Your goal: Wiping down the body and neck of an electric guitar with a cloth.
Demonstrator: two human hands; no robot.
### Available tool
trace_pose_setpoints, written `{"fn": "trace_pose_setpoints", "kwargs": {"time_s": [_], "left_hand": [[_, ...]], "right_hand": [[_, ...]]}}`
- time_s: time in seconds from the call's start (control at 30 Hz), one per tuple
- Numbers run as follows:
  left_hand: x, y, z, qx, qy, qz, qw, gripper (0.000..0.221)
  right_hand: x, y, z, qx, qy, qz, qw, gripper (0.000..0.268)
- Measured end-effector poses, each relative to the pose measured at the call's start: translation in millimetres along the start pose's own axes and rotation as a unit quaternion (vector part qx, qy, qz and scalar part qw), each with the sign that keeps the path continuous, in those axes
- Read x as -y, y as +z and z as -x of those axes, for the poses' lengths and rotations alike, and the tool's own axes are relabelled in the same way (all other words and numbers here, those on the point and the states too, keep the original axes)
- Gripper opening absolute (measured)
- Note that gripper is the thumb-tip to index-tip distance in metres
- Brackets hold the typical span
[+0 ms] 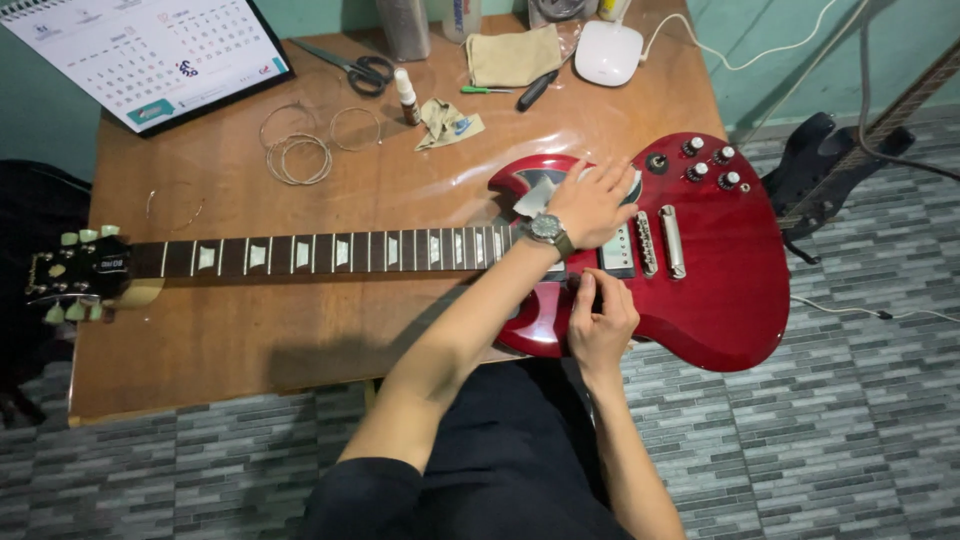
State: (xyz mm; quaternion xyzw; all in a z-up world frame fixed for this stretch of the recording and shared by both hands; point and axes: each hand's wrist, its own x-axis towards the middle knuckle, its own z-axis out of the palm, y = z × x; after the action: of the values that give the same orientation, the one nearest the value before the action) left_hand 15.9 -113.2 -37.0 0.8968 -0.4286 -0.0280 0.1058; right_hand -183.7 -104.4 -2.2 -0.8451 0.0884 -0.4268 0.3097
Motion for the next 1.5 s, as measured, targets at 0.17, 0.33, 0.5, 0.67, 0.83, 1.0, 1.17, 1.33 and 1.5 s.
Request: {"fn": "trace_pose_setpoints", "kwargs": {"time_s": [0.17, 0.33, 0.5, 0.67, 0.83, 1.0, 1.17, 1.33, 1.5], "left_hand": [[54.9, -29.7, 18.8, -0.159, -0.080, -0.002, 0.984, 0.050], [61.9, 47.0, -2.6, -0.168, -0.018, 0.018, 0.985, 0.048], [6.5, 44.2, 47.4, -0.226, 0.116, 0.033, 0.967, 0.047], [-61.0, -12.3, 160.6, -0.243, 0.175, 0.107, 0.948, 0.041], [-73.0, -44.7, 225.4, -0.280, 0.137, 0.198, 0.929, 0.023], [-64.4, -61.2, 272.2, -0.414, 0.013, 0.228, 0.881, 0.023], [-55.7, -52.7, 279.6, -0.354, -0.055, 0.193, 0.913, 0.038], [-64.7, -52.8, 260.6, -0.317, -0.091, 0.156, 0.931, 0.044], [-71.1, -51.6, 256.2, -0.314, -0.085, 0.097, 0.941, 0.044]], "right_hand": [[6.7, -1.7, -1.6, 0.002, 0.002, -0.017, 1.000, 0.012], [3.5, -1.9, 0.1, -0.002, 0.002, -0.015, 1.000, 0.011], [8.4, -12.7, -6.8, -0.067, 0.024, -0.071, 0.995, 0.009], [3.2, -26.4, -10.3, -0.037, 0.052, -0.127, 0.990, 0.015], [14.3, -53.4, 5.6, 0.154, -0.096, -0.112, 0.977, 0.027], [15.7, -52.8, 20.6, 0.211, -0.276, 0.034, 0.937, 0.042], [25.4, -44.5, 2.5, 0.174, -0.293, 0.170, 0.925, 0.061], [5.0, -31.7, 2.4, 0.222, -0.289, 0.125, 0.923, 0.053], [1.5, -45.6, 2.2, 0.247, -0.301, 0.145, 0.910, 0.046]]}}
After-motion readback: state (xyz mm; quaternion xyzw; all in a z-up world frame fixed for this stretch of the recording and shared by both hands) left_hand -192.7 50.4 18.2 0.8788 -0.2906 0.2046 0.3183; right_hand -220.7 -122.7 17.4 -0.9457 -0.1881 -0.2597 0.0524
